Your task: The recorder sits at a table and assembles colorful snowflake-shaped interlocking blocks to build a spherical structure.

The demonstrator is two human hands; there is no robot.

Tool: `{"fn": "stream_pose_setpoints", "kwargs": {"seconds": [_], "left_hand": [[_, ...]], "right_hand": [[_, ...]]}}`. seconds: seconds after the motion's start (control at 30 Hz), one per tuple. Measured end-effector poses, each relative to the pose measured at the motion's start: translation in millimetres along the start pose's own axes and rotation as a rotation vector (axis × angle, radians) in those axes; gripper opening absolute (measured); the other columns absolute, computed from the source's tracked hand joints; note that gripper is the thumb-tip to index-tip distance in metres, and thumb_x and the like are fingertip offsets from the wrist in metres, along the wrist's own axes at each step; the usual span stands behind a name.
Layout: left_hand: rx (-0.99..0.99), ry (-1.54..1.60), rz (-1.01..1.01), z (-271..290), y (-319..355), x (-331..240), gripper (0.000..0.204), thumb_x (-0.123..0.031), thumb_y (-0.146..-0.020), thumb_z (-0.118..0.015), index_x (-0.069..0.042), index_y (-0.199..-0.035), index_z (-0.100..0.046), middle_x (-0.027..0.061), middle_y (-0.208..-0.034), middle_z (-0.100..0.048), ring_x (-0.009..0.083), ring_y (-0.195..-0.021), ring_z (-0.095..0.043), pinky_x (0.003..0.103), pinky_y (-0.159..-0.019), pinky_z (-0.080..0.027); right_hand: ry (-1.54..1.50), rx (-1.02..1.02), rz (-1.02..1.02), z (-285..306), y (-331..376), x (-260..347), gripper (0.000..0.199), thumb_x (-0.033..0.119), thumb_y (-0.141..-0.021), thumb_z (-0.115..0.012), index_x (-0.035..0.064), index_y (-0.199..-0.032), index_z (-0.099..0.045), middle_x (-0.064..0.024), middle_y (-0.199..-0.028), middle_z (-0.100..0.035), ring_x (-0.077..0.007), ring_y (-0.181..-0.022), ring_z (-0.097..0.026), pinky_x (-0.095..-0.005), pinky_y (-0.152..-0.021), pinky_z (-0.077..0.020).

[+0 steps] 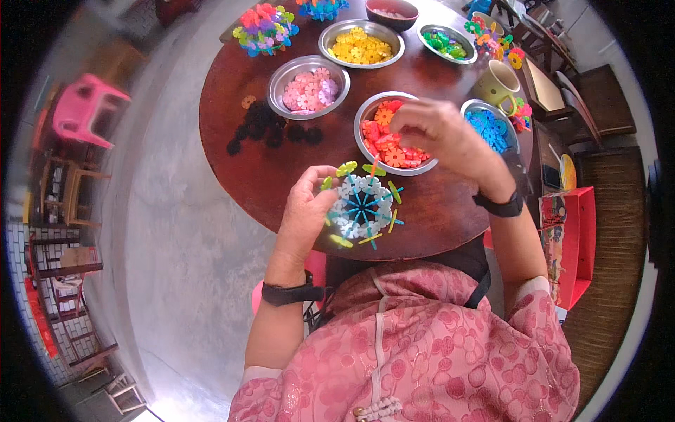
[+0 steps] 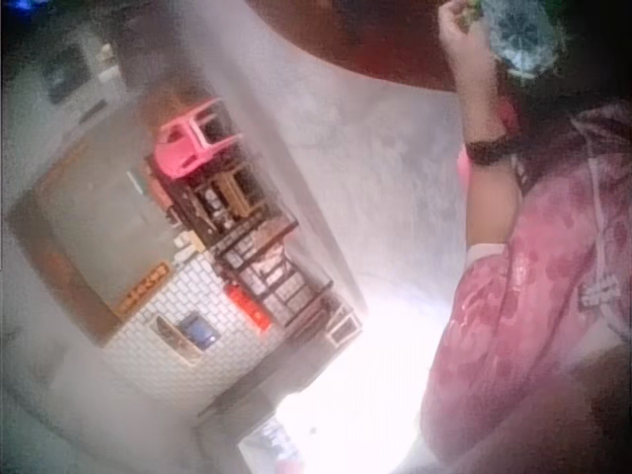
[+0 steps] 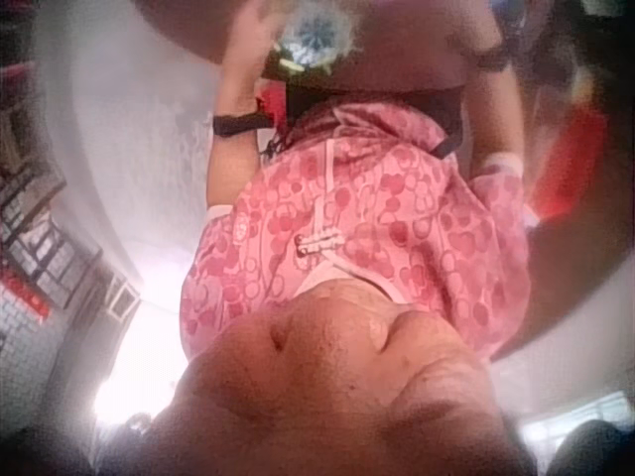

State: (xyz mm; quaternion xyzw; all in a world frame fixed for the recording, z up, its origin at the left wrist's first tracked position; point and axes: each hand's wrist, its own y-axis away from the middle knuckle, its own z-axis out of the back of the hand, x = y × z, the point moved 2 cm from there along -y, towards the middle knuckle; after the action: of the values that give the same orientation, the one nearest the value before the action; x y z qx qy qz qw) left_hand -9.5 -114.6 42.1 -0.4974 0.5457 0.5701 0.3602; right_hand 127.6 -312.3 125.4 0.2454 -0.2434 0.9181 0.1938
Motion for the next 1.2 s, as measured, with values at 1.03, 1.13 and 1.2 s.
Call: {"fn": "stream_pose_setpoints", "kwargs": {"seconds": [1.03, 1.13, 1.2], "left_hand": [[-0.032, -0.566, -0.216, -3.0, -2.6, -36.9, 0.047, -0.01, -0.079, -0.073, -0.007, -0.123, -0.056, 0.011, -0.114, -0.06, 0.0198, -0.108, -0.056, 0.033, -0.092, -0.048], [-0.03, -0.601, -0.228, -8.3, -9.5, -43.0, 0.045, -0.009, -0.078, -0.072, -0.005, -0.12, -0.058, 0.0108, -0.112, -0.061, 0.02, -0.107, -0.058, 0.033, -0.091, -0.048], [-0.008, -0.61, -0.209, -8.2, -15.8, -43.1, 0.042, -0.009, -0.078, -0.072, -0.004, -0.118, -0.06, 0.0094, -0.11, -0.063, 0.0188, -0.105, -0.059, 0.032, -0.089, -0.048]], "right_hand": [[0.47, 0.111, -0.181, -20.4, 5.7, -48.6, 0.022, 0.004, -0.081, -0.054, 0.0102, -0.099, -0.066, -0.015, -0.1, -0.062, -0.0344, -0.093, -0.063, -0.0444, -0.08, -0.0518], [0.447, 0.037, -0.182, -21.0, 5.2, -41.5, 0.017, 0.003, -0.079, -0.06, 0.0075, -0.095, -0.061, -0.0131, -0.098, -0.06, -0.0352, -0.091, -0.061, -0.0445, -0.078, -0.05], [0.434, 0.03, -0.224, -15.0, 5.1, -33.5, 0.016, 0.005, -0.08, -0.061, 0.0081, -0.095, -0.063, -0.0126, -0.098, -0.06, -0.0345, -0.091, -0.062, -0.043, -0.079, -0.0506]]}}
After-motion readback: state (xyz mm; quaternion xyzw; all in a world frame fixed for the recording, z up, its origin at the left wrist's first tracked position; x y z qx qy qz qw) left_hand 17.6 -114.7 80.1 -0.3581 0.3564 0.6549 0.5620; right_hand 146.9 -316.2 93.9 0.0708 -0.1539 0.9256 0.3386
